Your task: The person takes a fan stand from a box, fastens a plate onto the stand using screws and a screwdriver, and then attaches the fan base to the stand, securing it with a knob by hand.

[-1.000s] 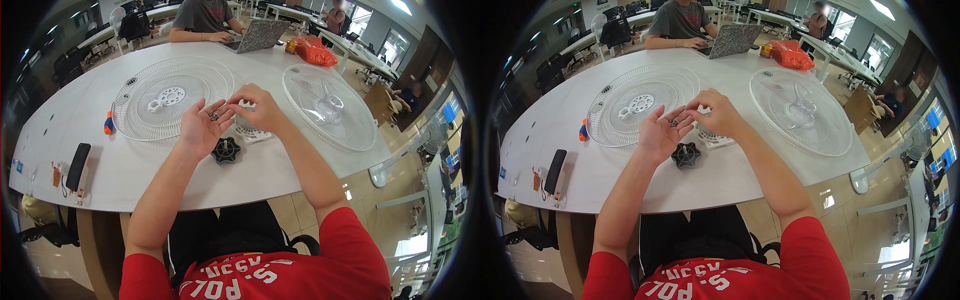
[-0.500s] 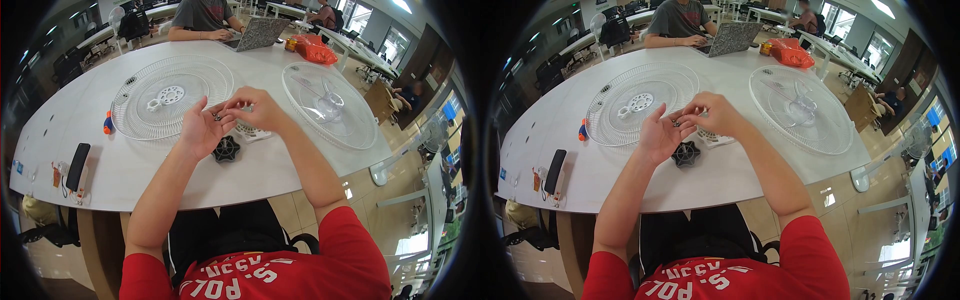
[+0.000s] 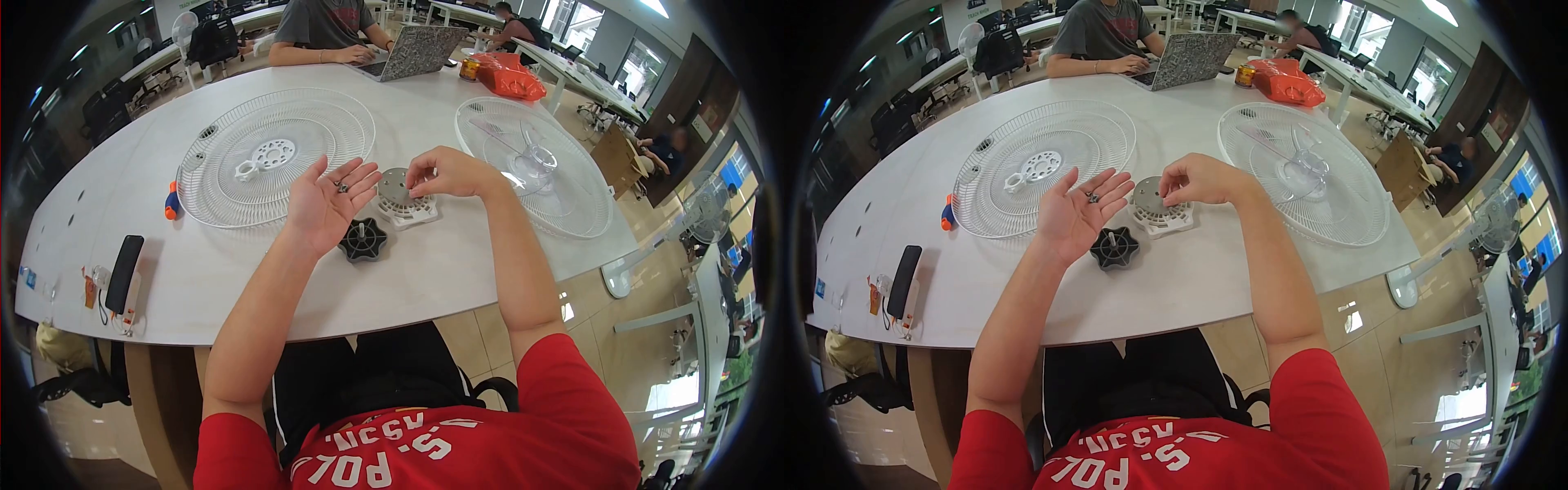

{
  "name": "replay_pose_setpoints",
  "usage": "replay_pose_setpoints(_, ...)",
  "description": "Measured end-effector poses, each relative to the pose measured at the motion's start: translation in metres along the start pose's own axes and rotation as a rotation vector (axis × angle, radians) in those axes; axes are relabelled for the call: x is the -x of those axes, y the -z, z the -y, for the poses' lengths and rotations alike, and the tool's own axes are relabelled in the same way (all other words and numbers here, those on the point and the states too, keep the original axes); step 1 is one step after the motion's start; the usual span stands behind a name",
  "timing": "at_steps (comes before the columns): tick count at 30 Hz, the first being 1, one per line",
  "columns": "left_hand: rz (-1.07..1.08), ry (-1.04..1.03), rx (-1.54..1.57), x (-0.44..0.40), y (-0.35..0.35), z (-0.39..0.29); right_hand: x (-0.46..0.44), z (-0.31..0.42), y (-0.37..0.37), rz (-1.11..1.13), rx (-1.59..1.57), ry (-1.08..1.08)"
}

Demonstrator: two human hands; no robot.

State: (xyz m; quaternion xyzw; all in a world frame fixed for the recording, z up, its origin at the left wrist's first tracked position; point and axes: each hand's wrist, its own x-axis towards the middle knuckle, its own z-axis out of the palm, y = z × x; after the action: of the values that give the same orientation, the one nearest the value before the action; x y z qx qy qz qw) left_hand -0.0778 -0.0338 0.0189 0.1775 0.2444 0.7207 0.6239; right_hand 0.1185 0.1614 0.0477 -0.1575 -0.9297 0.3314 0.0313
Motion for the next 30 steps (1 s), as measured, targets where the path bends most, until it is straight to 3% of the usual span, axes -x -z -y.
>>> replay_pose_setpoints(10, -0.016, 0.013, 0.010, 0.000, 0.001, 0.000, 0.002, 0.010, -0.002, -0.038, -0.075, -0.001)
replay_pose_setpoints(15, -0.100, 0.038, -0.071, 0.006, -0.014, -0.007, -0.004, 0.014, -0.009, -0.347, -0.089, 0.103)
replay_pose_setpoints(17, -0.011, 0.146, -0.532, 0.008, -0.004, -0.020, -0.004, 0.015, -0.011, -0.366, -0.104, 0.088)
replay_pose_setpoints(18, -0.014, 0.147, -0.535, 0.012, -0.007, -0.026, -0.005, 0.014, -0.011, -0.387, -0.115, 0.076)
replay_pose_setpoints(20, 0.029, 0.232, -1.115, 0.026, -0.022, -0.040, -0.006, 0.013, -0.012, -0.373, -0.111, 0.080)
replay_pose_setpoints(21, 0.021, 0.185, -1.420, 0.032, -0.028, -0.043, -0.005, 0.012, -0.013, -0.353, -0.101, 0.085)
replay_pose_setpoints(22, 0.018, 0.189, -1.422, 0.038, -0.031, -0.046, -0.006, 0.011, -0.013, -0.352, -0.106, 0.086)
replay_pose_setpoints(24, 0.040, 0.144, -1.937, 0.053, -0.030, -0.048, -0.007, 0.011, -0.014, -0.328, -0.062, 0.085)
replay_pose_setpoints(28, 0.041, 0.014, -2.090, 0.076, -0.002, -0.033, -0.007, 0.013, -0.014, -0.304, -0.081, 0.084)
replay_pose_setpoints(30, 0.054, -0.215, -2.227, 0.080, 0.020, -0.018, -0.008, 0.009, -0.015, -0.291, -0.097, 0.083)
